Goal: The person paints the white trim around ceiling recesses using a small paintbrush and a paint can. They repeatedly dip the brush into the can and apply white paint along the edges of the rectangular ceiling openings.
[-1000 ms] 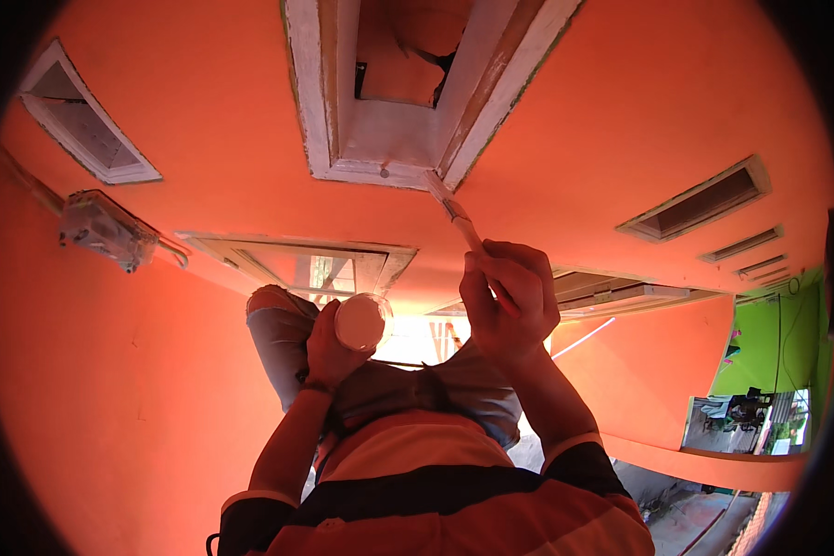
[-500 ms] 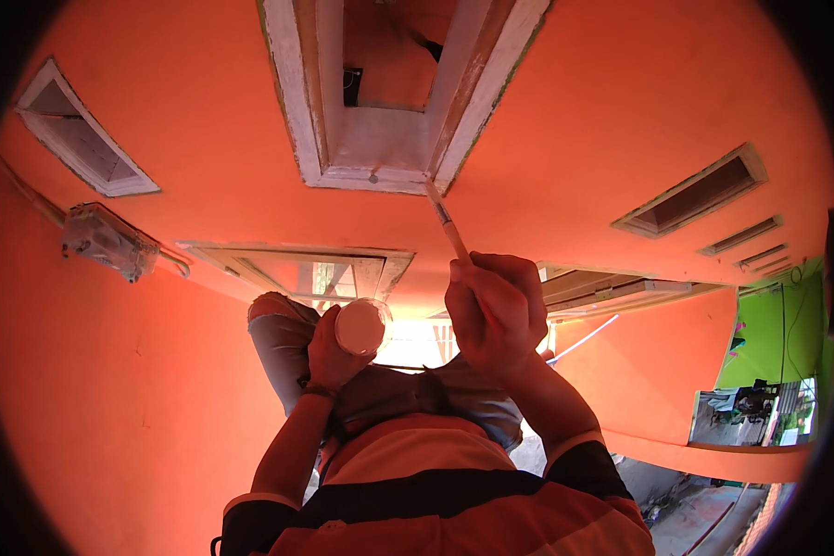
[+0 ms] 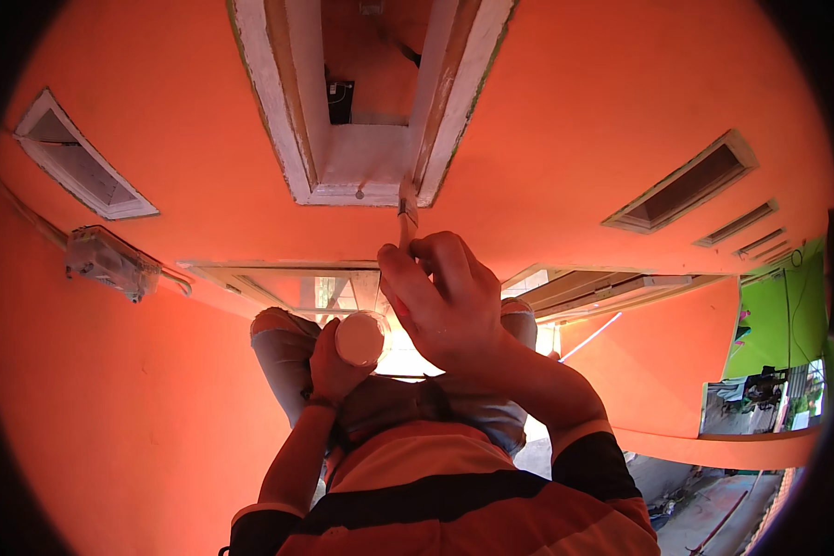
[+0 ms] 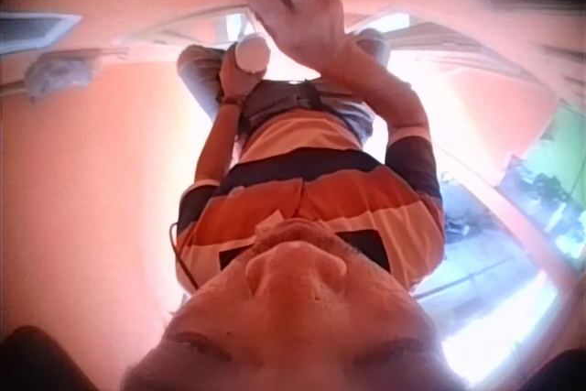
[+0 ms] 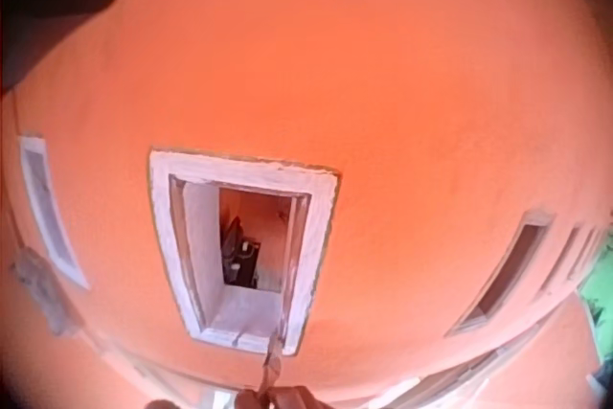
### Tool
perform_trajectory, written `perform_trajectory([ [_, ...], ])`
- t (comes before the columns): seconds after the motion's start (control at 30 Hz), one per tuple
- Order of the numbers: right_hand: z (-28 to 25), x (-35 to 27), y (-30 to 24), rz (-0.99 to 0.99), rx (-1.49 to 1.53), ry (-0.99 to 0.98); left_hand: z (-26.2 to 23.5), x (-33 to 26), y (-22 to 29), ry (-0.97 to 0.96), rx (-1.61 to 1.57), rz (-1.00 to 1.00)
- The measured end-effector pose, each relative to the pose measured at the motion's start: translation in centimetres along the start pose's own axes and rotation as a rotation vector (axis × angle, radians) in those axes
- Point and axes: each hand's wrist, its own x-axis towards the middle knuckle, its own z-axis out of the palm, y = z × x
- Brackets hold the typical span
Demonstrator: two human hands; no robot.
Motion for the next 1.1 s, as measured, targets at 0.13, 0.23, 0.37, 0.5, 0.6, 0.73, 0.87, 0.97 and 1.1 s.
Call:
perform_trajectory([
  [0.13, -0.9, -0.2, -0.6, 0.021, -0.010, -0.078, -0.4, 0.2, 0.6, -0.030, -0.033, -0.016],
  [0.23, -0.7, 0.1, -0.7, -0.001, 0.024, -0.004, -0.1, 0.1, 0.5, -0.017, -0.023, -0.049],
  [0.37, -0.3, 0.3, -0.3, -0.027, 0.052, -0.008, -0.1, 0.2, 0.2, -0.015, -0.038, -0.011],
  [0.5, -0.9, -0.3, -0.4, 0.005, -0.022, -0.086, -0.5, 0.2, 0.8, -0.043, -0.037, -0.031],
  [0.6, -0.5, 0.2, -0.6, -0.026, 0.023, -0.010, -0.2, 0.3, 0.4, -0.027, -0.045, -0.001],
  [0.73, -0.2, -0.3, -0.2, -0.026, 0.063, -0.082, 0.2, 0.0, -0.3, 0.004, -0.035, -0.006],
  [0.87, -1.3, -2.1, 0.4, -0.026, 0.026, -0.107, 0.1, -0.2, 0.1, 0.007, -0.022, -0.026],
  [0.97, -2.0, -3.1, 0.4, 0.011, 0.065, -0.108, -0.3, 0.1, 1.4, -0.020, 0.009, -0.030],
  [1.1, -2.2, -2.9, 0.3, -0.018, 0.098, -0.046, 0.0, 0.1, 0.8, 0.001, 0.005, 0.005],
])
